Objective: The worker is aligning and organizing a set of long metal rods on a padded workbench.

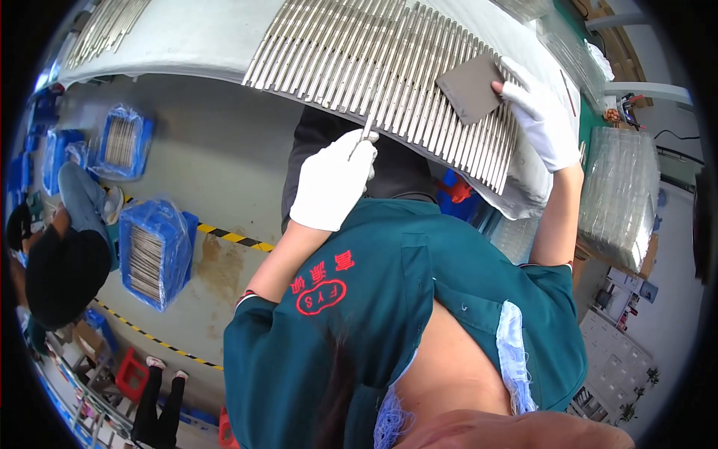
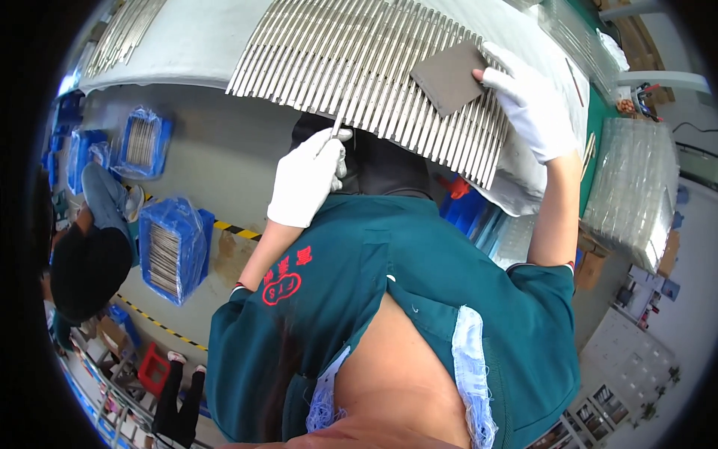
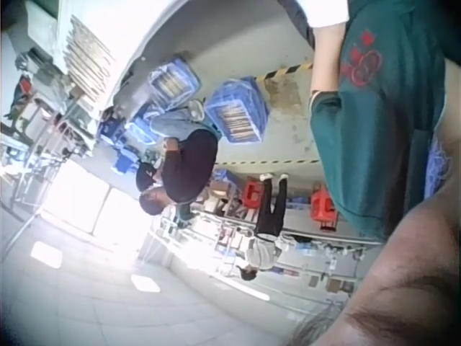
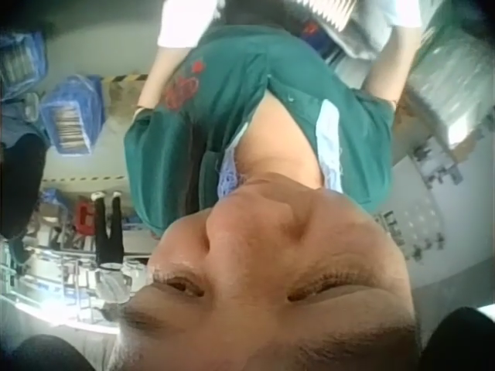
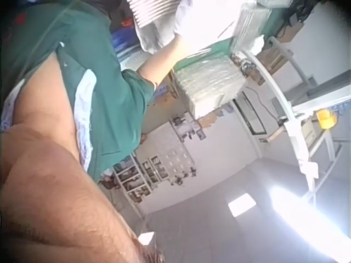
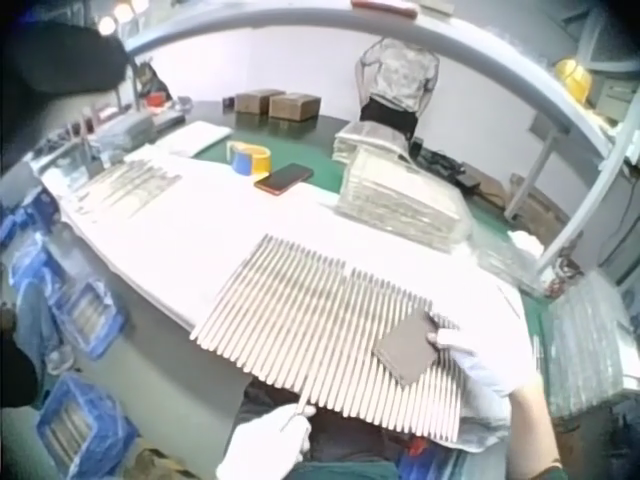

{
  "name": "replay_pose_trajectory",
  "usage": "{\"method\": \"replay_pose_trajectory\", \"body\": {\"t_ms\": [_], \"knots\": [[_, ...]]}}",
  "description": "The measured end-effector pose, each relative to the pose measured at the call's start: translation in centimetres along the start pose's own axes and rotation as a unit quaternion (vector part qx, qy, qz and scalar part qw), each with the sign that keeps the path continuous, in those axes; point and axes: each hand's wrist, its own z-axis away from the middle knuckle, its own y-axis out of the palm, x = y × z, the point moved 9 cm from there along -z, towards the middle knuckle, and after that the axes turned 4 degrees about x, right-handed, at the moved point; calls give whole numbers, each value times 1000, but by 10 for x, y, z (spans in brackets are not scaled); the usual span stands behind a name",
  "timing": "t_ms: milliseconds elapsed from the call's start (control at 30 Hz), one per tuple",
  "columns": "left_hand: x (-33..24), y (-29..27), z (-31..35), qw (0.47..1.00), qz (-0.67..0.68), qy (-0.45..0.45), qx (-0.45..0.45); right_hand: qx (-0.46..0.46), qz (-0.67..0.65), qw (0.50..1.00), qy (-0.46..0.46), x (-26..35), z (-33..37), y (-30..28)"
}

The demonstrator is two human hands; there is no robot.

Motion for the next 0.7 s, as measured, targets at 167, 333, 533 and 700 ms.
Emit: {"method": "replay_pose_trajectory", "body": {"t_ms": [167, 333, 533, 700], "knots": [[-47, 4, 17, 863, -368, 322, -125, 11, 42, 999, 27, 26, -8, 15], [-59, 8, 27, 800, -452, 354, -174, 16, 145, 988, 47, 44, -12, 35], [-54, -9, 27, 882, -309, 301, -188, 21, 38, 993, 110, 37, -11, 34], [-57, -5, 25, 910, -278, 268, -151, 33, 68, 985, -157, 125, -30, 38]]}}
